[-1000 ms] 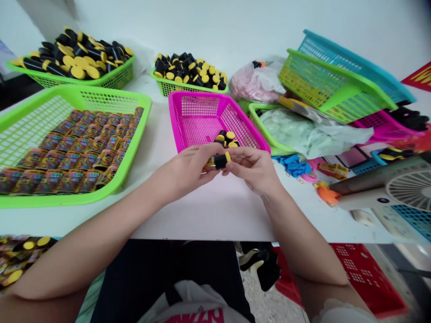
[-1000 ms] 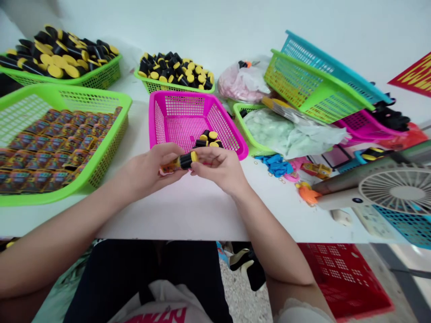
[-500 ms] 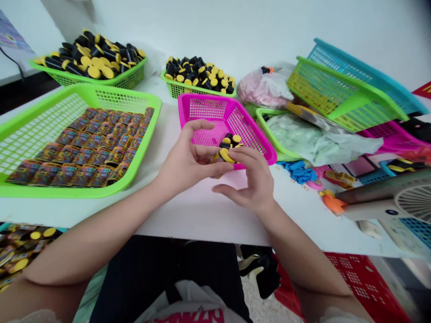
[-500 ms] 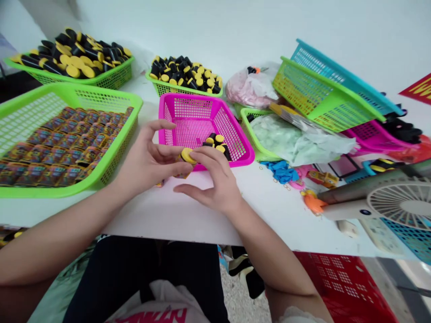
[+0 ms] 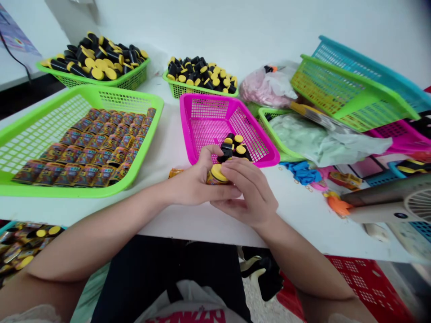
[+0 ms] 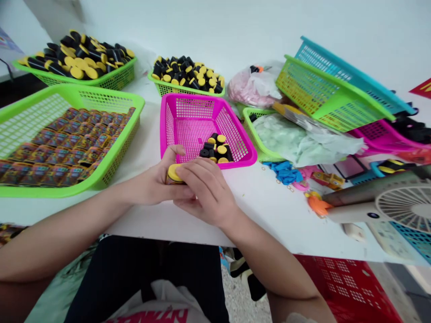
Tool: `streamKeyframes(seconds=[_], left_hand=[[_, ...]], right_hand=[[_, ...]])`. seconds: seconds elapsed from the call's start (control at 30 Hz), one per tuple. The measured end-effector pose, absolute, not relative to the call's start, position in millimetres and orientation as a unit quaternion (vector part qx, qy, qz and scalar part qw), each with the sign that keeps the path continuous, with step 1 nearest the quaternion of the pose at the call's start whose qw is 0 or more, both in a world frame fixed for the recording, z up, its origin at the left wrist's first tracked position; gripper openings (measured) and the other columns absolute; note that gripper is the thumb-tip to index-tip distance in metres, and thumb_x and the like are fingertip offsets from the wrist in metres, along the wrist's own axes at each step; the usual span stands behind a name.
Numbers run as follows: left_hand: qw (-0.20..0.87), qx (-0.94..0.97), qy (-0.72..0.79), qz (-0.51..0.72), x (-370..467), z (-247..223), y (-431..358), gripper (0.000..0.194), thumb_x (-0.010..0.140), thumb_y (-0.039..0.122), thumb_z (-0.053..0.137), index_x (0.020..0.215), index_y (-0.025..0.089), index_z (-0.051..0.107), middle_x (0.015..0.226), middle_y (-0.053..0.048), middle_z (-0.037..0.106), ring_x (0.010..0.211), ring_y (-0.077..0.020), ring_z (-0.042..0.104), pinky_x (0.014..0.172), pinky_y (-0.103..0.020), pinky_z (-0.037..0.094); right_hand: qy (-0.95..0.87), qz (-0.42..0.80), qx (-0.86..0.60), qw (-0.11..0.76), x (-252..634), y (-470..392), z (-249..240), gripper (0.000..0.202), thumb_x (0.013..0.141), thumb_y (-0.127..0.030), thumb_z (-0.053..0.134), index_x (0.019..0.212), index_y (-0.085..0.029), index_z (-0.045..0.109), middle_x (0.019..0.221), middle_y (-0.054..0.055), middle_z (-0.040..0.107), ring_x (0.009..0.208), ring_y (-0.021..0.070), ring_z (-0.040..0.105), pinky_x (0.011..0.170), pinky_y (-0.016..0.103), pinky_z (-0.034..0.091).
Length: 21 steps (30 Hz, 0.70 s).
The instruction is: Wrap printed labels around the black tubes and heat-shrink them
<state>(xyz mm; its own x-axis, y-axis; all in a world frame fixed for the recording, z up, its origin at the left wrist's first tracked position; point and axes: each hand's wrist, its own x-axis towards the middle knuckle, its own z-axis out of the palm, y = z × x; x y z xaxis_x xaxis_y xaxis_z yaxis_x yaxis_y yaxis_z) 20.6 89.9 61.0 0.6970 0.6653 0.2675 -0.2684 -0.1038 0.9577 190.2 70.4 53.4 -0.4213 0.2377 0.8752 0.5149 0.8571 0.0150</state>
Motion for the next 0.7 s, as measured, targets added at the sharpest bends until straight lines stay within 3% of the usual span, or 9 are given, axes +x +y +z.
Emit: streamKeyframes(seconds=[0.13,0.27,0.5,0.63,0.7], left_hand=[[0.644,0.668,0.134,0.347,20,64,90,0.049,0.083,0.022,0.066,0.107,0.025,0.023,0.07,0.011,0.047,0.057,-0.0057,0.052,0.054,-0.018,0.042],[0.561,0.693,0.222,0.395,23,60,88,0.053,0.077,0.013,0.066,0.105,0.026,0.024,0.061,0.013,0.04,0.047,-0.0054,0.042,0.043,-0.016,0.031],[0.499,0.704,0.242,0.444,25,58,81,0.06,0.071,0.01,0.069,0.105,0.028,0.023,0.078,0.005,0.057,0.067,-0.0145,0.062,0.055,-0.026,0.049],[0.532,0.736,0.211,0.361,18,63,87,0.058,0.077,0.018,0.069,0.112,0.028,0.024,0.073,0.007,0.055,0.061,-0.014,0.061,0.053,-0.026,0.048],[0.493,0.77,0.216,0.343,16,67,87,0.059,0.078,0.021,0.069,0.116,0.027,0.024,0.083,0.003,0.058,0.069,-0.0147,0.064,0.057,-0.027,0.051]], right_hand=[[-0.839,-0.141,-0.211,0.482,193,68,55,0.051,0.086,-0.032,0.068,0.132,-0.017,0.053,0.11,0.011,0.068,0.106,0.0266,0.065,0.092,0.047,0.059],[-0.86,-0.183,-0.206,0.43,194,70,47,0.047,0.085,-0.025,0.069,0.129,-0.021,0.055,0.111,0.008,0.068,0.106,0.025,0.063,0.096,0.048,0.057],[-0.85,-0.17,-0.216,0.449,199,72,38,0.05,0.082,-0.017,0.071,0.126,-0.036,0.056,0.117,0.001,0.067,0.109,0.0246,0.061,0.104,0.055,0.049],[-0.858,-0.154,-0.221,0.437,199,71,39,0.048,0.082,-0.022,0.072,0.125,-0.035,0.057,0.114,0.001,0.067,0.104,0.0236,0.062,0.106,0.054,0.046],[-0.848,-0.169,-0.229,0.446,195,70,38,0.047,0.082,-0.024,0.072,0.125,-0.035,0.056,0.109,0.002,0.067,0.102,0.0232,0.062,0.105,0.054,0.047]])
